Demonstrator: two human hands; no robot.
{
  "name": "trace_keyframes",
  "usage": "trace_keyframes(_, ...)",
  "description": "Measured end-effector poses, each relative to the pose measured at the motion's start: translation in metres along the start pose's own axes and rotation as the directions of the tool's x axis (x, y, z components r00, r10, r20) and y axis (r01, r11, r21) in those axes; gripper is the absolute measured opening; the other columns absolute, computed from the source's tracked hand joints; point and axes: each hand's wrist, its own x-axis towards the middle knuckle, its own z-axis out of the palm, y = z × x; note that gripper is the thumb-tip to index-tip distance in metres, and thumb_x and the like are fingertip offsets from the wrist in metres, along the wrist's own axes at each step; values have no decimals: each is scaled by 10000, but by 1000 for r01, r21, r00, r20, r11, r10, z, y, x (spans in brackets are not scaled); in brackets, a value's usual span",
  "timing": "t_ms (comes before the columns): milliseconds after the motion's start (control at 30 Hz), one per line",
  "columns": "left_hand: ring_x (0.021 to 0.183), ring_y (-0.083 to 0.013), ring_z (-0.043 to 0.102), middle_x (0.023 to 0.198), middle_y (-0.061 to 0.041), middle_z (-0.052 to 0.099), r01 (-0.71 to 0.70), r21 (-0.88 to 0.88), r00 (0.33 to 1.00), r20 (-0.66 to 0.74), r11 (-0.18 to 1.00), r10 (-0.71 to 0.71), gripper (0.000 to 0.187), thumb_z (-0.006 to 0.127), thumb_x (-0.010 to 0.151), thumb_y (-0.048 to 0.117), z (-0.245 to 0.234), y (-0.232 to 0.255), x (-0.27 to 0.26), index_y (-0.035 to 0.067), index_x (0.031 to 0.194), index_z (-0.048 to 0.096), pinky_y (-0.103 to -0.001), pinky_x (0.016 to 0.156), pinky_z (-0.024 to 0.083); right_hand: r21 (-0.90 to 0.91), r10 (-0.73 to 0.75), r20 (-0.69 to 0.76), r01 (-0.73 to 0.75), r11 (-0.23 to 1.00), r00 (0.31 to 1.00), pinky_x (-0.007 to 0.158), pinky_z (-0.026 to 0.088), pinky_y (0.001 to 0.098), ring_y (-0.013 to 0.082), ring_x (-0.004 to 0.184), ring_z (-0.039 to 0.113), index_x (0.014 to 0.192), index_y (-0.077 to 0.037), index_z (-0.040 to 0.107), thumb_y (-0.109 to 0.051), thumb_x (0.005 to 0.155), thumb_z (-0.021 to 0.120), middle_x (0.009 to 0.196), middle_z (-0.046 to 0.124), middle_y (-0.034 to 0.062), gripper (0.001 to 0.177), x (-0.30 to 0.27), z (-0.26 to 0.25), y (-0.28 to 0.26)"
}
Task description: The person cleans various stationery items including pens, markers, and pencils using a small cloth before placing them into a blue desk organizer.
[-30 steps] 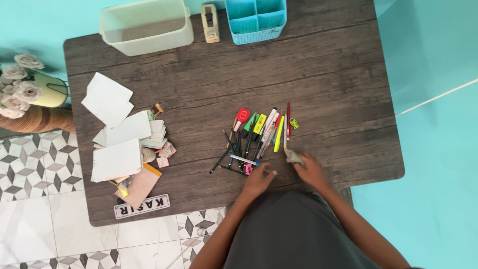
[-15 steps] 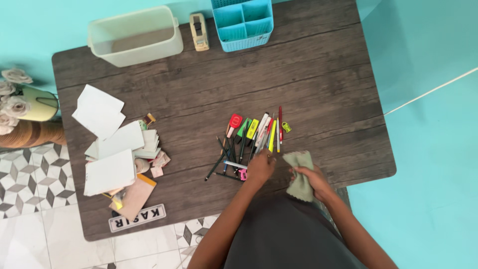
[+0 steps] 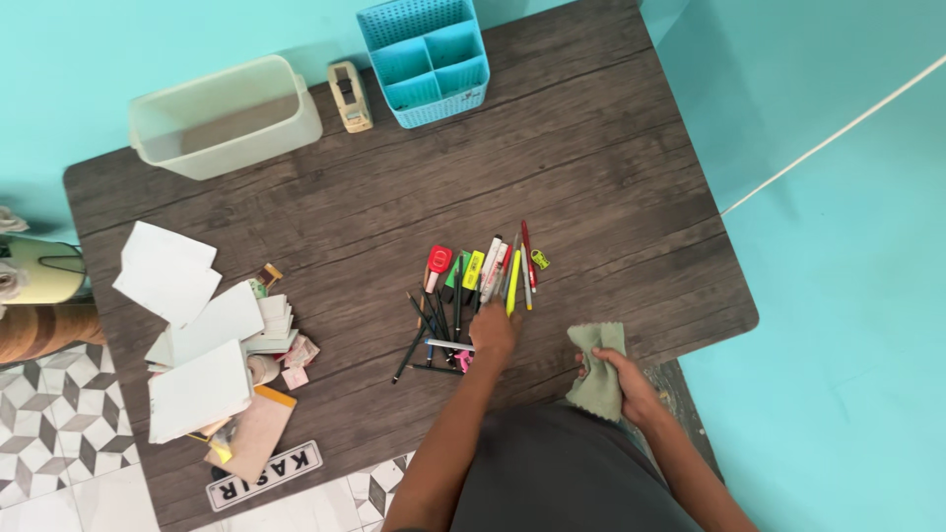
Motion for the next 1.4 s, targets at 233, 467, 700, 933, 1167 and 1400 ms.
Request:
trace_keyframes(233, 620, -170, 689, 698, -54, 651, 116, -677, 965, 249, 726, 78, 218, 705, 919, 229, -90, 7, -68, 46, 874, 595, -331, 561, 531, -52, -51, 37, 52, 997, 998, 778, 615, 382, 194, 806, 690, 1217, 19, 666, -229, 907, 661, 957, 720, 105, 398, -5, 44, 1)
trace_keyframes(467, 617, -81, 579, 687, -22, 617, -84, -649, 955, 163, 756, 247, 205, 746, 959, 154, -170, 22, -148, 20, 913, 597, -255, 565, 473, -105, -215, 61, 220, 970, 975, 661, 562, 298, 101, 742, 657, 1091, -3, 698, -207, 885, 725, 903, 751, 60, 292, -39, 139, -26)
trace_keyframes(700, 626, -70, 583, 743, 21, 637, 196, -899, 957, 263, 392, 125, 265, 631, 1003, 205, -181, -7, -148, 1, 1158, 699, -236, 553, 469, -139, -241, 156, 263, 955, 958, 673, 564, 332, 177, 751, 673, 1082, 38, 691, -183, 943, 643, 865, 700, 98, 265, -40, 174, -22)
trace_keyframes(933, 615, -54, 548, 702, 20, 584, 30, -881, 996, 68, 473, 64, 323, 565, 1022, 209, -221, -26, -161, 53, 1274, 694, -237, 559, 471, -460, -709, 455, 824, 331, 539, 890, 524, 367, 234, 1009, 650, 1350, -138, 594, -20, 802, 608, 1116, 635, 102, 561, -90, 204, -29)
trace_keyframes(1167, 628, -44, 516, 741, 29, 595, -77, -850, 989, 3, 521, 151, 318, 564, 1033, 194, -229, -17, -172, 32, 1259, 719, -234, 560, 435, -615, -632, 721, 683, -394, 284, 937, 475, 433, 328, 1076, 571, 1366, -196, 645, -5, 622, 644, 1141, 573, 130, 769, -117, 218, -28)
trace_keyframes(1400, 641, -45, 532, 757, 27, 588, -7, -931, 995, 31, 364, 99, 359, 549, 1045, 247, -224, -14, -165, 45, 1308, 687, -218, 573, 454, -327, -608, 108, 606, 725, 786, 838, 533, 418, 261, 912, 660, 1214, -49, 654, -209, 905, 585, 1021, 700, 126, 354, -38, 173, -60)
